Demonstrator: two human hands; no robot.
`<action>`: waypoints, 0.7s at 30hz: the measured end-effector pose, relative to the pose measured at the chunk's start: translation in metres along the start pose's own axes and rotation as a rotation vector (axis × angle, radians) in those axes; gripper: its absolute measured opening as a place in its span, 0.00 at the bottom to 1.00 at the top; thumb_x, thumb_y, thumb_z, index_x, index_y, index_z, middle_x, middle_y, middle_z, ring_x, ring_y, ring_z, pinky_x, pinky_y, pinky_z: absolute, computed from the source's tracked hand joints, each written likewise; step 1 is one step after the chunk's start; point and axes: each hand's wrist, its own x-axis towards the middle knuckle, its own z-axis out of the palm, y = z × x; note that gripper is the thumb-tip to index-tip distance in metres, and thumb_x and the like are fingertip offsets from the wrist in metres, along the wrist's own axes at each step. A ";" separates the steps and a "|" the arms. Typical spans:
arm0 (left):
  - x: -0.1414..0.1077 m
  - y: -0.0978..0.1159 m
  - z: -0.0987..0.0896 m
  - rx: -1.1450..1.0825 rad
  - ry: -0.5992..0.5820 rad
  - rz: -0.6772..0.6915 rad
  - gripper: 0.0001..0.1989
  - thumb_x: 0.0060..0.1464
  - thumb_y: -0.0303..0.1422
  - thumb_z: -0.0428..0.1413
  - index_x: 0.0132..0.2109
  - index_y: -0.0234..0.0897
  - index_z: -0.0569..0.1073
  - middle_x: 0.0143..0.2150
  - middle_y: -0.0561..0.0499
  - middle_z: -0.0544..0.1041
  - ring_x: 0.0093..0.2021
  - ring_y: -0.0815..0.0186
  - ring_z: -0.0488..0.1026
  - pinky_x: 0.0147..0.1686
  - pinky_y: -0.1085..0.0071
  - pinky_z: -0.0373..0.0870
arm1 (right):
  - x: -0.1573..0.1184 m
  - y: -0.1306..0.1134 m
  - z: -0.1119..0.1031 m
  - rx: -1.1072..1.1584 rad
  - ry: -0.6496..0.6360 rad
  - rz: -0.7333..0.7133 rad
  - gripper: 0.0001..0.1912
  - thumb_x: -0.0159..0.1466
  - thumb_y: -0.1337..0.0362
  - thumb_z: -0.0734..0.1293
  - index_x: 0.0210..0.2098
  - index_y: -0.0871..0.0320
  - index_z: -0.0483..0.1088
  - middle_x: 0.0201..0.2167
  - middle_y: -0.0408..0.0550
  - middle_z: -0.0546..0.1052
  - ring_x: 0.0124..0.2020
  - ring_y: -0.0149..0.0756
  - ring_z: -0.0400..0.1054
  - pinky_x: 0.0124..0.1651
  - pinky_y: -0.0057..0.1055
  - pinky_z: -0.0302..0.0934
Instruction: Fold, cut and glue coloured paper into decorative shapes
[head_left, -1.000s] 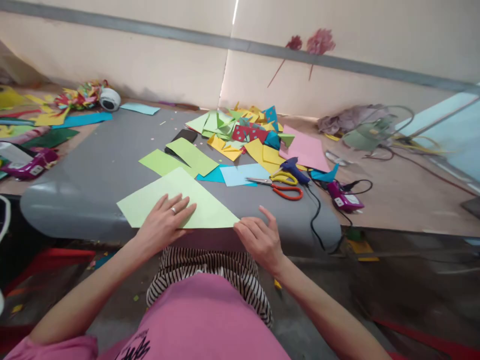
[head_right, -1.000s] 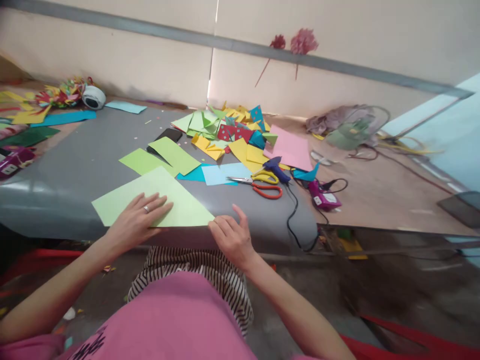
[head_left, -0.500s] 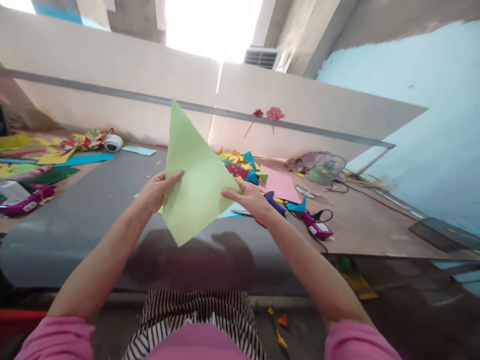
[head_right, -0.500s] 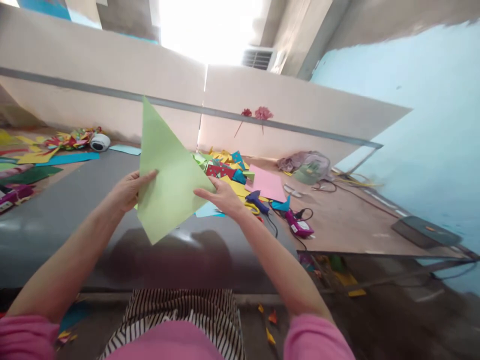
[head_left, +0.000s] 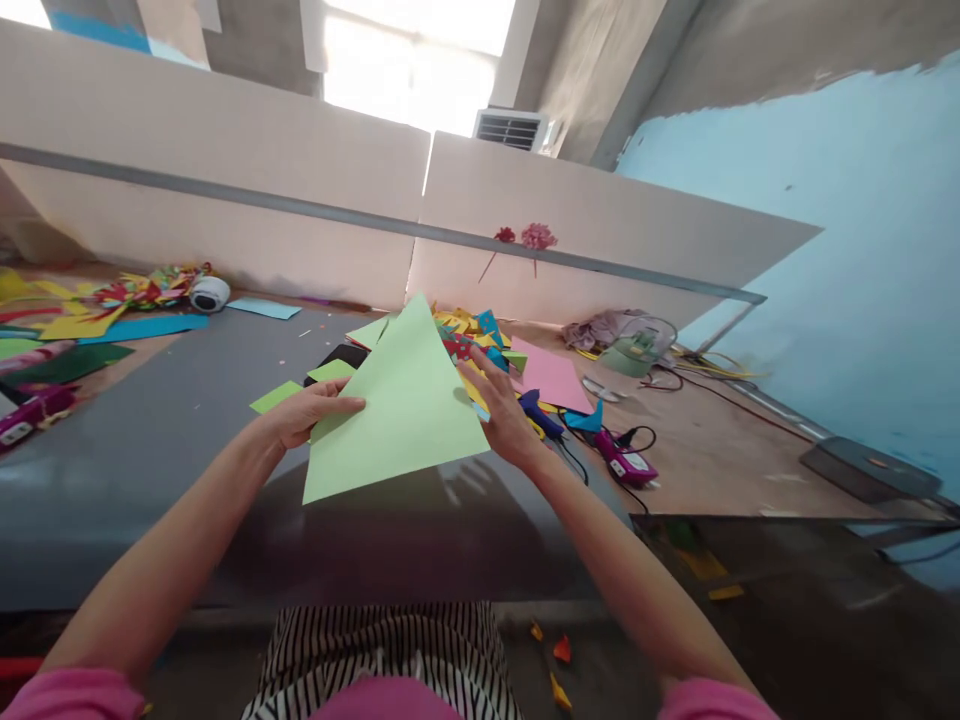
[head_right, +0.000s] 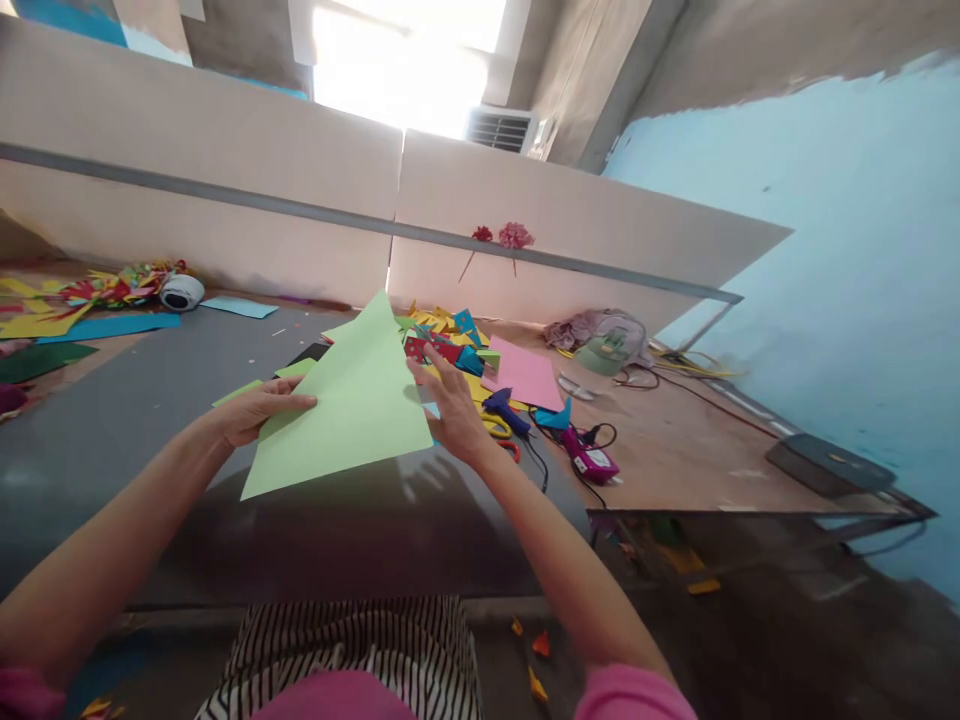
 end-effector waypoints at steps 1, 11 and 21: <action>0.001 -0.001 0.001 0.018 -0.011 -0.010 0.32 0.44 0.37 0.71 0.57 0.37 0.76 0.44 0.44 0.85 0.35 0.61 0.83 0.36 0.68 0.80 | -0.003 -0.002 0.002 -0.043 -0.018 -0.038 0.25 0.69 0.60 0.64 0.65 0.48 0.67 0.72 0.52 0.60 0.72 0.48 0.54 0.70 0.54 0.52; 0.003 -0.027 0.010 0.066 0.080 0.026 0.44 0.53 0.36 0.66 0.73 0.53 0.56 0.52 0.48 0.82 0.33 0.66 0.81 0.32 0.72 0.78 | -0.031 -0.001 0.043 0.583 -0.007 0.377 0.24 0.57 0.37 0.72 0.37 0.51 0.81 0.62 0.52 0.72 0.66 0.51 0.63 0.67 0.48 0.59; -0.027 -0.039 -0.001 0.543 0.115 0.155 0.28 0.48 0.51 0.64 0.52 0.41 0.79 0.51 0.42 0.80 0.49 0.53 0.77 0.49 0.58 0.75 | -0.042 -0.007 0.044 0.582 0.039 0.672 0.25 0.60 0.41 0.71 0.43 0.56 0.78 0.40 0.48 0.81 0.42 0.44 0.76 0.50 0.44 0.72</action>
